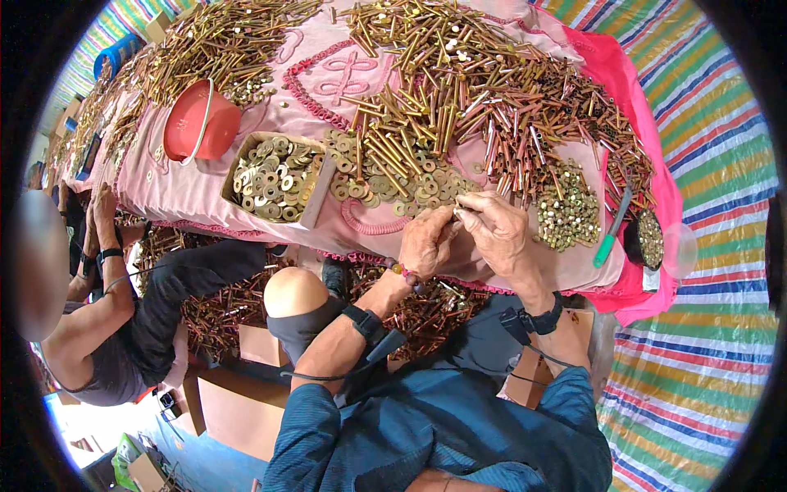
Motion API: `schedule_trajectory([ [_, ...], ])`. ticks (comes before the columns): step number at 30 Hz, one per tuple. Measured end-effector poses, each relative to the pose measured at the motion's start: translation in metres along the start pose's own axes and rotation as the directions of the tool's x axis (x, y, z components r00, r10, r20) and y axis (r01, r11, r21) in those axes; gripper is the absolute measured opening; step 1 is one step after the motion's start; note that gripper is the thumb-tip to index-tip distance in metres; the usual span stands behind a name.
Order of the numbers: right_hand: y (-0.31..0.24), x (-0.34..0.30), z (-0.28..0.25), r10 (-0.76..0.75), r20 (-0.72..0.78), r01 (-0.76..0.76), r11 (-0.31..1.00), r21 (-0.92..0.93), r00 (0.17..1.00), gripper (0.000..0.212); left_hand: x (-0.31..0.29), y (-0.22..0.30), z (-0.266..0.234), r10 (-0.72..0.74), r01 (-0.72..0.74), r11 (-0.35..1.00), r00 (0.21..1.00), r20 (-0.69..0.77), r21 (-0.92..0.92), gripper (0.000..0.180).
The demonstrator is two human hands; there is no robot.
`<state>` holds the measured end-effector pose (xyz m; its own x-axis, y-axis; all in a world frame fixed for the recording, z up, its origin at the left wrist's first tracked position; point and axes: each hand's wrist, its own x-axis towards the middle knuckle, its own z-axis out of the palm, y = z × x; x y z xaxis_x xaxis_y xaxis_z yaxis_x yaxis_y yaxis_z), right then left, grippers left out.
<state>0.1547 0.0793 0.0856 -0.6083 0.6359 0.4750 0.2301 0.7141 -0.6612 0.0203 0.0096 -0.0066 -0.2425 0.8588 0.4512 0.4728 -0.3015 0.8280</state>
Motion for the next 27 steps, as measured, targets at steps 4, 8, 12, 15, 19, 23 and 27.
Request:
schedule_trajectory([
  [4, -0.005, 0.004, 0.015, 0.055, 0.013, -0.056, 0.996, 0.063, 0.998, 0.022, -0.006, -0.011, -0.009, 0.047, -0.042, 0.997, 0.996, -0.076, 0.068, 0.024],
  [8, -0.019, -0.005, 0.014, 0.357, 0.082, -0.362, 0.929, 0.075, 0.931, 0.025, -0.015, -0.015, -0.005, -0.057, 0.056, 0.994, 0.998, 0.009, 0.096, 0.026],
  [12, -0.012, -0.015, 0.010, 0.404, 0.060, -0.408, 0.905, 0.117, 0.913, 0.025, -0.016, -0.017, 0.015, -0.017, 0.017, 0.999, 1.000, -0.002, -0.037, 0.034],
  [15, -0.008, -0.019, 0.004, 0.026, 0.059, -0.017, 0.990, -0.138, 0.998, 0.022, -0.021, -0.021, 0.021, 0.062, -0.065, 0.996, 0.997, -0.056, -0.057, 0.040],
  [19, -0.010, -0.009, 0.006, -0.086, 0.085, 0.095, 0.989, -0.111, 0.993, 0.019, -0.019, -0.029, 0.018, 0.084, -0.085, 0.994, 0.996, -0.023, -0.065, 0.040],
  [23, 0.000, -0.013, 0.007, -0.032, 0.014, 0.033, 0.997, -0.075, 0.999, 0.022, -0.015, -0.025, 0.020, 0.063, -0.065, 0.993, 0.998, -0.019, -0.096, 0.047],
  [27, 0.007, -0.014, 0.009, -0.029, -0.042, 0.025, 0.995, -0.098, 0.999, 0.024, -0.013, -0.026, 0.021, 0.132, -0.136, 0.989, 0.989, -0.069, -0.065, 0.059],
])
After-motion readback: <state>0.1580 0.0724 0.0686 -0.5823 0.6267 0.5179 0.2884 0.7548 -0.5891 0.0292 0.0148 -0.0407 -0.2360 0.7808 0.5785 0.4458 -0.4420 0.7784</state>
